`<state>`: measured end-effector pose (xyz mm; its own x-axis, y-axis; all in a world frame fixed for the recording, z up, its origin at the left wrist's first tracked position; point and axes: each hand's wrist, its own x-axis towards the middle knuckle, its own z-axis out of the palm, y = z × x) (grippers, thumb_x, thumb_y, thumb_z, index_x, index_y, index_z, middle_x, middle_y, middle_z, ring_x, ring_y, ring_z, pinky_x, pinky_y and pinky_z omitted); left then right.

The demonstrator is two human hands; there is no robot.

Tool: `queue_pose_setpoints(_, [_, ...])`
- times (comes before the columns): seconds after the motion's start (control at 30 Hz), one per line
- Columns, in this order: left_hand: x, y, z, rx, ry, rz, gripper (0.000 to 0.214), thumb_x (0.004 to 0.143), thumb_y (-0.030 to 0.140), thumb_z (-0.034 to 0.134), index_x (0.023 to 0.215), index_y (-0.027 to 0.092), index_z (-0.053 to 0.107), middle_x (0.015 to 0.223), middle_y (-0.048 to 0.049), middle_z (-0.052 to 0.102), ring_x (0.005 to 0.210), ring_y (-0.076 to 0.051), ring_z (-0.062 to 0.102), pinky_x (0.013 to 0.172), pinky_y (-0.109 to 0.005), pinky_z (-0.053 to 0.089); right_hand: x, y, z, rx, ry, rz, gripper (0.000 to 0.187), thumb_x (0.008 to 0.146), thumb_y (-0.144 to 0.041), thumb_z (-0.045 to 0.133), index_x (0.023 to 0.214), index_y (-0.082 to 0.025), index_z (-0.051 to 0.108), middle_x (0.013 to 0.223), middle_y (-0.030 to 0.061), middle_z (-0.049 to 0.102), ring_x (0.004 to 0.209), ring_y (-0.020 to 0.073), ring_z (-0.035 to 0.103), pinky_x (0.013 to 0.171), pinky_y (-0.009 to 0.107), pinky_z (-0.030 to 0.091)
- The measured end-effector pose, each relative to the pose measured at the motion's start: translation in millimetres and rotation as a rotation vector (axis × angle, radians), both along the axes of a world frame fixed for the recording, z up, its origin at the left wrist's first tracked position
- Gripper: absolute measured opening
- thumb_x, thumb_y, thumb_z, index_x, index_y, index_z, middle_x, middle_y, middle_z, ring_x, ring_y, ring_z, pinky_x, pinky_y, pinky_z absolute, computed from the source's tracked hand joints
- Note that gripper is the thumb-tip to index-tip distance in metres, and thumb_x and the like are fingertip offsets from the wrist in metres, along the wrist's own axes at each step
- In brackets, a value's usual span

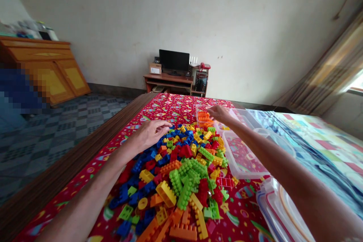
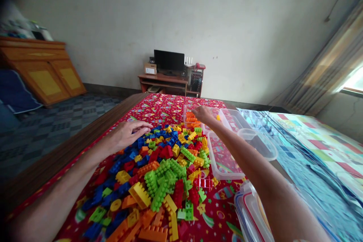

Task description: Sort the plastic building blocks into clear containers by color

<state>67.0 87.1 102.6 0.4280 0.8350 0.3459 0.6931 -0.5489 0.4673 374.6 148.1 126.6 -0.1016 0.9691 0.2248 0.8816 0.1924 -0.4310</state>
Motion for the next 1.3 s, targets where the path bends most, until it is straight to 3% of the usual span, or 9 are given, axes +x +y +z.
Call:
queue_pose_setpoints(0.23, [4.8, 0.6, -3.5, -0.01, 0.026, -0.018, 0.039, 0.086, 0.043, 0.045, 0.102, 0.019, 0.071, 0.095, -0.0053, 0.075, 0.083, -0.02, 0.068, 0.077, -0.027, 0.05, -14.6, -43.4, -8.6, -0.069, -0.171, 0.336, 0.019, 0.077, -0.011, 0.053, 0.077, -0.011, 0.072, 0.067, 0.003, 0.068, 0.061, 0.0108, 0.058, 0.055, 0.02, 0.036])
queue_pose_setpoints(0.47, [3.8, -1.5, -1.9, 0.005, 0.036, -0.021, 0.039, 0.087, 0.042, 0.045, 0.101, 0.018, 0.071, 0.093, -0.0054, 0.075, 0.08, -0.019, 0.068, 0.073, -0.026, 0.049, -19.3, -79.7, -13.4, -0.056, -0.624, 0.392, 0.021, 0.086, -0.012, 0.049, 0.087, -0.01, 0.071, 0.079, 0.0098, 0.069, 0.065, 0.0119, 0.055, 0.058, 0.023, 0.033])
queue_pose_setpoints(0.57, [4.4, -2.3, -0.7, 0.011, 0.042, -0.029, 0.039, 0.087, 0.042, 0.045, 0.101, 0.018, 0.071, 0.091, -0.0051, 0.075, 0.078, -0.019, 0.068, 0.07, -0.025, 0.049, -16.9, -87.0, -15.1, -0.048, -0.674, 0.455, 0.021, 0.089, -0.014, 0.049, 0.091, -0.012, 0.07, 0.083, 0.0097, 0.069, 0.067, 0.0125, 0.057, 0.06, 0.024, 0.033])
queue_pose_setpoints(0.67, [5.7, -3.3, 0.2, 0.011, 0.055, -0.028, 0.038, 0.087, 0.041, 0.045, 0.101, 0.018, 0.072, 0.089, -0.0048, 0.075, 0.076, -0.019, 0.068, 0.068, -0.025, 0.048, -21.4, -86.1, -22.7, -0.061, -0.564, 0.482, 0.018, 0.09, -0.019, 0.052, 0.093, -0.015, 0.069, 0.082, 0.0073, 0.069, 0.068, 0.0123, 0.058, 0.06, 0.024, 0.034])
queue_pose_setpoints(0.8, [7.1, -4.2, -0.8, -0.005, 0.055, -0.044, 0.037, 0.087, 0.04, 0.045, 0.101, 0.019, 0.071, 0.094, -0.0046, 0.075, 0.081, -0.019, 0.068, 0.072, -0.025, 0.05, -38.2, -84.3, -44.5, -0.012, -0.449, 0.56, 0.024, 0.087, -0.033, 0.061, 0.103, -0.017, 0.067, 0.095, 0.0091, 0.068, 0.083, 0.0162, 0.061, 0.068, 0.025, 0.04])
queue_pose_setpoints(0.93, [7.1, -1.9, -4.8, 0.002, 0.067, -0.054, 0.037, 0.087, 0.038, 0.043, 0.101, 0.019, 0.071, 0.096, -0.0053, 0.075, 0.083, -0.02, 0.068, 0.075, -0.026, 0.05, -50.0, -88.0, -59.8, 0.016, -0.447, 0.576, 0.03, 0.081, -0.017, 0.061, 0.11, -0.015, 0.063, 0.101, 0.0112, 0.066, 0.088, 0.0173, 0.059, 0.072, 0.026, 0.042])
queue_pose_setpoints(1.03, [6.3, 1.4, -8.8, 0.024, 0.102, -0.063, 0.037, 0.088, 0.037, 0.042, 0.1, 0.019, 0.071, 0.094, -0.0058, 0.075, 0.082, -0.02, 0.068, 0.075, -0.026, 0.05, -47.7, -87.8, -55.7, -0.045, -0.317, 0.578, 0.03, 0.076, -0.012, 0.06, 0.106, -0.015, 0.064, 0.09, 0.0066, 0.066, 0.077, 0.0145, 0.058, 0.067, 0.025, 0.042])
queue_pose_setpoints(1.13, [6.1, 3.2, -12.1, 0.031, 0.12, -0.069, 0.037, 0.088, 0.037, 0.042, 0.101, 0.02, 0.071, 0.095, -0.005, 0.075, 0.083, -0.019, 0.068, 0.077, -0.026, 0.05, -36.8, -81.1, -46.0, -0.112, -0.119, 0.462, 0.034, 0.071, -0.014, 0.065, 0.105, -0.013, 0.064, 0.083, 0.0039, 0.065, 0.071, 0.0135, 0.057, 0.064, 0.024, 0.042])
queue_pose_setpoints(1.3, [9.6, 1.7, -12.6, 0.001, 0.161, -0.075, 0.038, 0.087, 0.037, 0.041, 0.104, 0.02, 0.07, 0.1, -0.0053, 0.074, 0.089, -0.02, 0.068, 0.082, -0.028, 0.05, -9.5, -62.2, -39.1, -0.36, 0.415, 0.497, 0.042, 0.072, -0.035, 0.069, 0.108, -0.015, 0.061, 0.077, 0.001, 0.065, 0.068, 0.0137, 0.062, 0.06, 0.025, 0.048])
